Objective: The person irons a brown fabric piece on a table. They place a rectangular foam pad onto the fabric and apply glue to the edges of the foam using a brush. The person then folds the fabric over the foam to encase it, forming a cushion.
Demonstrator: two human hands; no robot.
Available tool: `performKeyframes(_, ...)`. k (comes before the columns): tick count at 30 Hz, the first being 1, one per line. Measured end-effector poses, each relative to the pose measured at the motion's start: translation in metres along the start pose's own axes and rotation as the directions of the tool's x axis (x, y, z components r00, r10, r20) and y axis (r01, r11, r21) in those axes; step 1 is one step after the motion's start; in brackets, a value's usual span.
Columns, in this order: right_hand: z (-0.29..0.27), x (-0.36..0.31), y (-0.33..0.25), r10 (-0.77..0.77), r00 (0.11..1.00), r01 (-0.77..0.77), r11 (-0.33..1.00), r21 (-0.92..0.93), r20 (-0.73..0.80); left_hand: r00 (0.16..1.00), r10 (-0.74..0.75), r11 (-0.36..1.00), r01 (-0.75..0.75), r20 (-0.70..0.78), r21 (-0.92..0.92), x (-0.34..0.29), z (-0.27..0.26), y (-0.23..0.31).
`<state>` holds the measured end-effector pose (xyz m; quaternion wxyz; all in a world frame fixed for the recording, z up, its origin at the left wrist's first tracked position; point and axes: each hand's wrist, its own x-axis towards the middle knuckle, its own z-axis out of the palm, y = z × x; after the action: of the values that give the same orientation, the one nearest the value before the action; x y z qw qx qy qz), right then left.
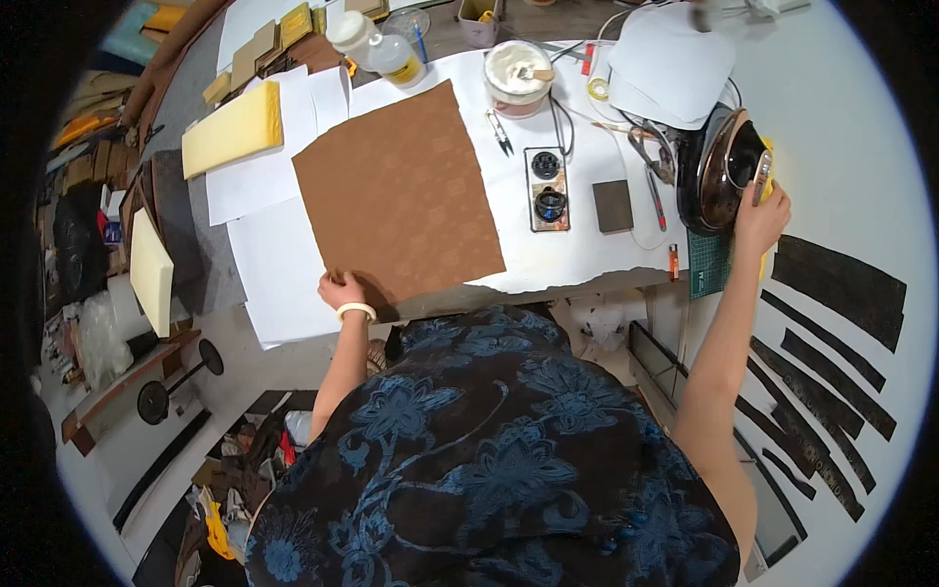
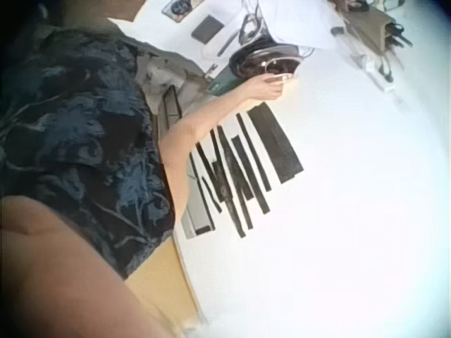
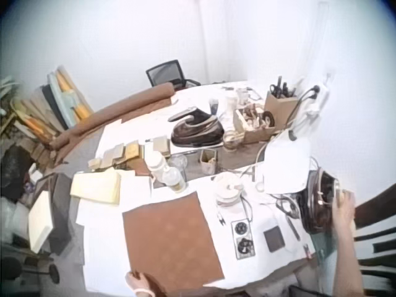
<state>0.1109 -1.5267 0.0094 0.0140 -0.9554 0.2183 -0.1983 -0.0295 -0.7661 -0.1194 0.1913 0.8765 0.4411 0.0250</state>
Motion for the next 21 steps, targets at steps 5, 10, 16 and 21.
performKeyframes(5, 0.002, -0.092, -0.202, -0.355, 0.935, 0.303, 0.812, 0.499, 0.01, 0.919, -0.393, 0.915, 0.387, 0.037, 0.112, 0.014, 0.0, -0.024)
performKeyframes(10, 0.036, -0.164, -0.458, -0.864, 0.486, 0.365, 0.34, 0.867, 0.135, 0.967, -0.233, 0.946, 0.25, 0.104, -0.206, 0.015, 0.011, -0.077)
performKeyframes(16, 0.102, -0.221, -0.692, -0.993, 0.117, 0.806, 0.093, 0.585, -0.003, 0.971, 0.219, 0.878, -0.152, 0.098, -0.454, -0.002, -0.032, -0.042)
performKeyframes(21, 0.121, -0.281, -0.769, -0.764, -0.645, 0.697, -0.602, 0.39, -0.025, 0.84, 0.529, 0.729, -0.38, 0.116, -0.57, 0.026, -0.098, -0.036)
